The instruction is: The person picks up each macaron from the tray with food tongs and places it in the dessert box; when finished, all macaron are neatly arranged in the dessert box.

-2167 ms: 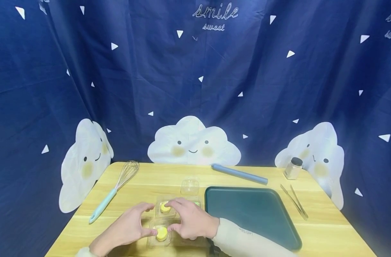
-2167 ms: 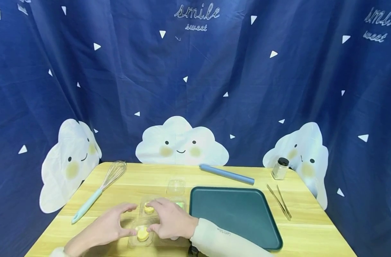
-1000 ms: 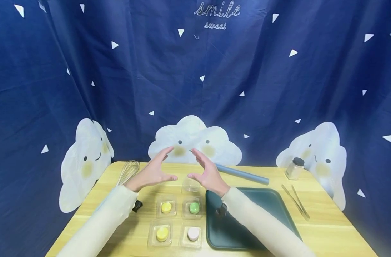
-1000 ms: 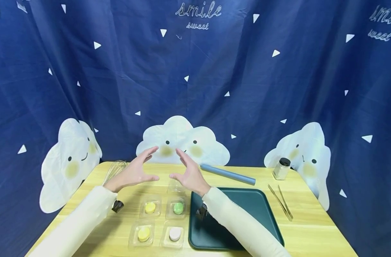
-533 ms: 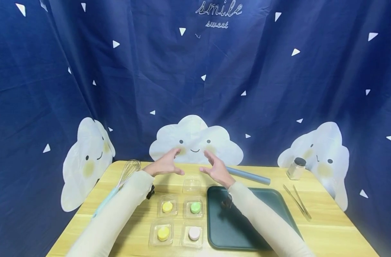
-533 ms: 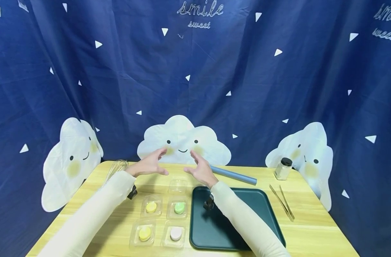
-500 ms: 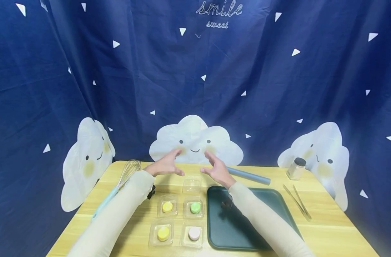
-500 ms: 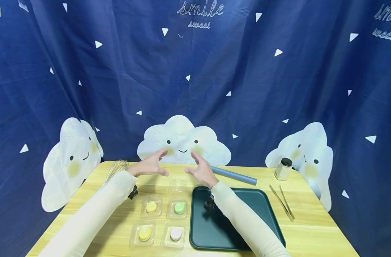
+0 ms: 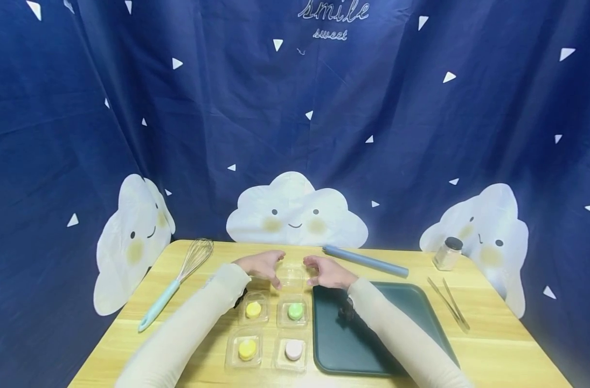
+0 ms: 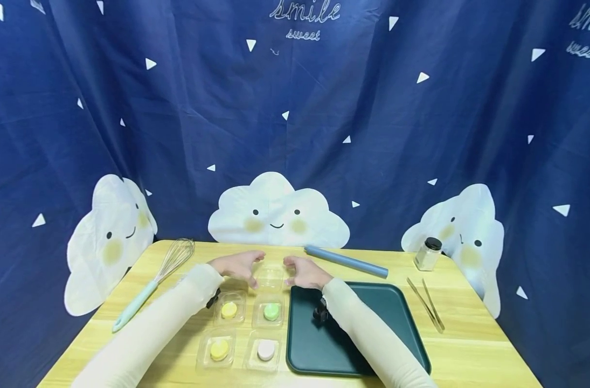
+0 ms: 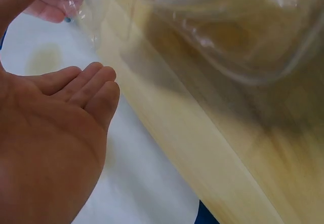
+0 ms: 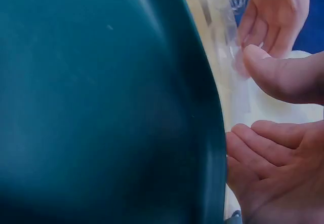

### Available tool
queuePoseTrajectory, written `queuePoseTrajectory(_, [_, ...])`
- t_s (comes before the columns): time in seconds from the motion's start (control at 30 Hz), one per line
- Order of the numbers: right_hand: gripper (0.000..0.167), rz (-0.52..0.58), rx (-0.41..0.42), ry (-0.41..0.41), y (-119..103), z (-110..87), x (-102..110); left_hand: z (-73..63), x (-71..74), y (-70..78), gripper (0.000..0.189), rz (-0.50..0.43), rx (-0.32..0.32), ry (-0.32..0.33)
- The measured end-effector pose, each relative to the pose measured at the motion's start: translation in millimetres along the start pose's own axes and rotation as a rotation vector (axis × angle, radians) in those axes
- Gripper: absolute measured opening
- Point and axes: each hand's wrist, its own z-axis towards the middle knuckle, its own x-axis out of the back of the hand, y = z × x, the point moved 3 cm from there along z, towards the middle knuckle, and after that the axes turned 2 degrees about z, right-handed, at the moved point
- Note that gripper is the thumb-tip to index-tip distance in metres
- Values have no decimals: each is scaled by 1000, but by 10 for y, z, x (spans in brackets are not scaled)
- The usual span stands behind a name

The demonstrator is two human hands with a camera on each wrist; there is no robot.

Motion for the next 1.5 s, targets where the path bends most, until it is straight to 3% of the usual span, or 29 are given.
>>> queuePoseTrajectory(0.43, [80,-105,51,15,-4,37,-172,50,-63,3,101,100,23,-1])
queuePoseTrajectory(1.07, [77,-77,59,8,-54,67,-228,50,-110,-31,76,115,27,60])
queuePoseTrajectory(1.4, [71,47,72,82,-94,13,-112,30,-1,40,83,37,-15,83])
queuePoseTrajectory(1.5, [72,50,102,146,-127,-21,-49,30,79,46,84,-11,-28,131])
